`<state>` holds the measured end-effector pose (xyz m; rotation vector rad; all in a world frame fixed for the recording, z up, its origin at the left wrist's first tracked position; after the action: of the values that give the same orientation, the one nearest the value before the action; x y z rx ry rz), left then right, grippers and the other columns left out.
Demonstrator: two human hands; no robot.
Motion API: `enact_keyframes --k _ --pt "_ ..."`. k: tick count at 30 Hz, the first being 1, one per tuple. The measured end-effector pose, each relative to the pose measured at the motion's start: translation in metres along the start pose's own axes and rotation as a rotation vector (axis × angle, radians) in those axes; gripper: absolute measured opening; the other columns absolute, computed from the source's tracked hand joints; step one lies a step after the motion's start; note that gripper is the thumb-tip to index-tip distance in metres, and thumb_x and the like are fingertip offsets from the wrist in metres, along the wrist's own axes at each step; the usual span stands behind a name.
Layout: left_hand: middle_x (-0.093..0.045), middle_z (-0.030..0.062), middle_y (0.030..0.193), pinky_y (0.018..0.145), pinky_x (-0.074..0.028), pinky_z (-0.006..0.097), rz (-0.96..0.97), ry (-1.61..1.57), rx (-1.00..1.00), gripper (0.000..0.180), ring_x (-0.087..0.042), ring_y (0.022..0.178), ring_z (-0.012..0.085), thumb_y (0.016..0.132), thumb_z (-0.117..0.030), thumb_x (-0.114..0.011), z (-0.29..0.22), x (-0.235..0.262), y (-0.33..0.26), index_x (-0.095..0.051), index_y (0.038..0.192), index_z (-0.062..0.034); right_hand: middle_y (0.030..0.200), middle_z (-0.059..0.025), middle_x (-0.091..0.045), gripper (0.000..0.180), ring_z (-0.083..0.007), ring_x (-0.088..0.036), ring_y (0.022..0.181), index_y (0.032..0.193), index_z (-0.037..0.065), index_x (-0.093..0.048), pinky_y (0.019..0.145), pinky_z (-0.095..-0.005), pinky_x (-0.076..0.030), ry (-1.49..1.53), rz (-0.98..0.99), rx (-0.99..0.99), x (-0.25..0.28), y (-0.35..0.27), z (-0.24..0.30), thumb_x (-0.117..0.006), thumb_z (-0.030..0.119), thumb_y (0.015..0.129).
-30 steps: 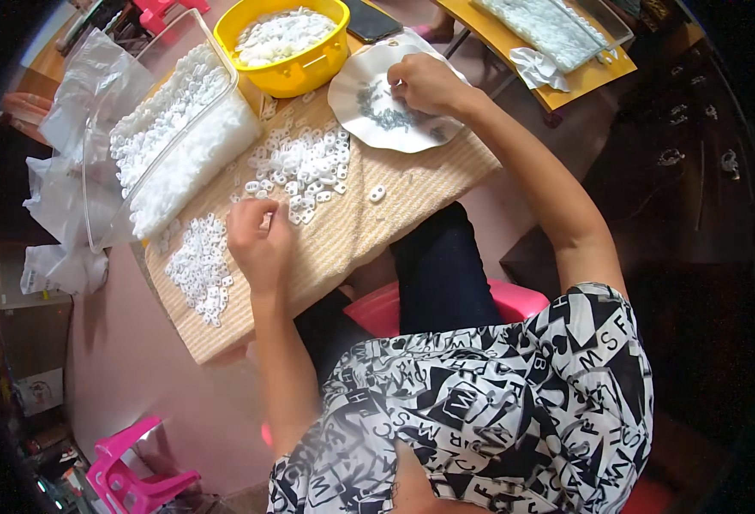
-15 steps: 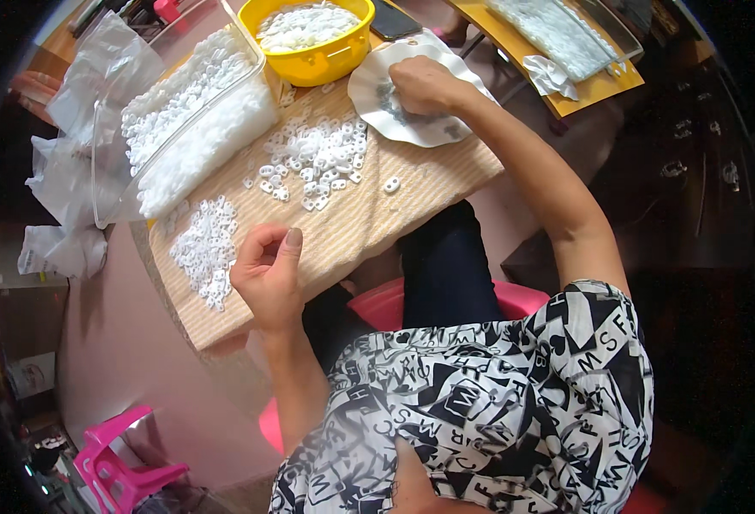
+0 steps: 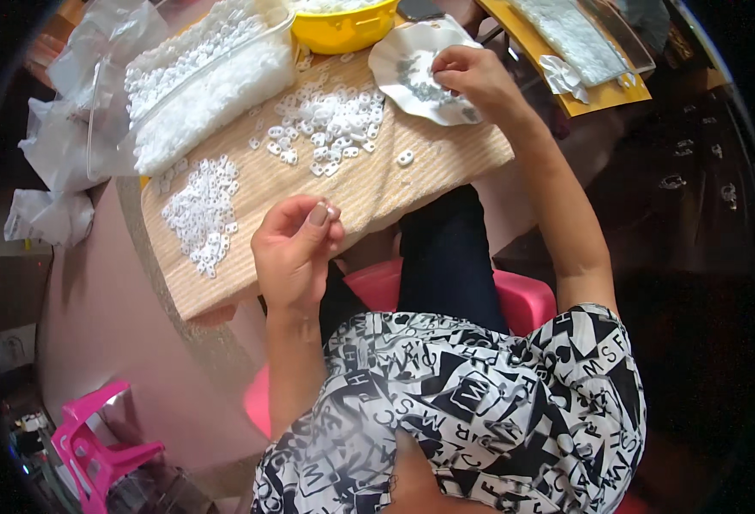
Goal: Manual assembly of small metal components into plastic housings.
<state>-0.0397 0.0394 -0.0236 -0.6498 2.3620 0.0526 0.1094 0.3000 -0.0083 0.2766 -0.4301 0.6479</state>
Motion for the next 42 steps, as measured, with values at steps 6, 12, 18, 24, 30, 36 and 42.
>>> enact_keyframes --k 6,12,18,24,30,36,42 --pt "-0.060 0.0121 0.082 0.060 -0.050 0.023 0.078 -0.088 0.015 0.019 -0.060 0.068 0.0162 0.079 0.001 -0.057 0.000 -0.004 -0.004 -0.055 0.097 0.0043 0.077 -0.0021 -0.056 0.014 -0.0068 -0.050 0.069 0.089 -0.001 -0.059 0.063 -0.0175 -0.041 0.305 0.096 -0.074 -0.010 -0.032 0.023 -0.058 0.003 0.077" --pt "-0.060 0.0128 0.082 0.059 -0.049 0.023 0.024 -0.014 -0.035 0.019 -0.060 0.069 0.0171 0.078 0.003 -0.056 -0.007 -0.010 -0.014 -0.055 0.097 0.0055 0.078 -0.0021 -0.060 0.014 -0.0069 -0.054 0.068 0.089 0.000 -0.061 0.063 -0.0189 -0.044 0.598 0.324 -0.037 -0.071 -0.086 0.082 -0.057 -0.001 0.075" --pt "-0.060 0.0124 0.078 0.058 -0.049 0.023 0.007 0.033 -0.048 0.017 -0.060 0.066 0.0167 0.077 0.004 -0.057 -0.010 -0.017 -0.021 -0.056 0.094 0.0063 0.082 -0.0039 -0.057 0.023 -0.0086 -0.056 0.078 0.097 -0.003 -0.053 0.071 -0.0200 -0.047 0.684 0.298 -0.073 -0.085 -0.104 0.097 -0.060 -0.001 0.075" --pt "-0.061 0.0120 0.078 0.056 -0.050 0.022 0.009 0.052 -0.059 0.016 -0.060 0.064 0.0155 0.076 0.004 -0.057 -0.011 -0.019 -0.024 -0.057 0.093 0.0063 0.083 -0.0042 -0.057 0.023 -0.0086 -0.056 0.078 0.097 -0.003 -0.051 0.071 -0.0201 -0.047 0.662 0.296 -0.105 -0.087 -0.109 0.101 -0.061 -0.001 0.075" --pt "-0.061 0.0122 0.078 0.056 -0.050 0.022 0.010 0.059 -0.064 0.016 -0.060 0.064 0.0148 0.076 0.005 -0.057 -0.009 -0.019 -0.026 -0.057 0.092 0.0064 0.083 -0.0035 -0.056 0.022 -0.0079 -0.056 0.078 0.095 -0.003 -0.051 0.070 -0.0199 -0.047 0.607 0.283 -0.061 -0.085 -0.110 0.101 -0.060 0.000 0.076" --pt "-0.061 0.0119 0.078 0.056 -0.050 0.022 0.006 0.078 -0.072 0.015 -0.060 0.064 0.0145 0.076 0.005 -0.057 -0.010 -0.021 -0.027 -0.057 0.091 0.0064 0.082 -0.0033 -0.055 0.022 -0.0080 -0.055 0.077 0.095 -0.003 -0.051 0.070 -0.0201 -0.046 0.586 0.292 -0.018 -0.085 -0.112 0.103 -0.060 -0.002 0.076" --pt "-0.061 0.0110 0.077 0.057 -0.051 0.022 -0.011 0.137 -0.084 0.014 -0.060 0.063 0.0135 0.076 0.004 -0.058 -0.009 -0.021 -0.028 -0.058 0.091 0.0063 0.076 -0.0043 -0.056 0.016 -0.0081 -0.056 0.071 0.088 -0.003 -0.051 0.064 -0.0205 -0.047 0.546 0.227 0.028 -0.088 -0.115 0.105 -0.056 -0.006 0.074"
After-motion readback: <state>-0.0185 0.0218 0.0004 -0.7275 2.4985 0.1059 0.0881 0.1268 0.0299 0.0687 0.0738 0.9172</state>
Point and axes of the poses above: each hand's wrist, its own y-axis towards the middle knuckle, its own x-axis out of the back of the hand, z = x × y, the point moved 2 cm from there along y, towards the middle knuckle
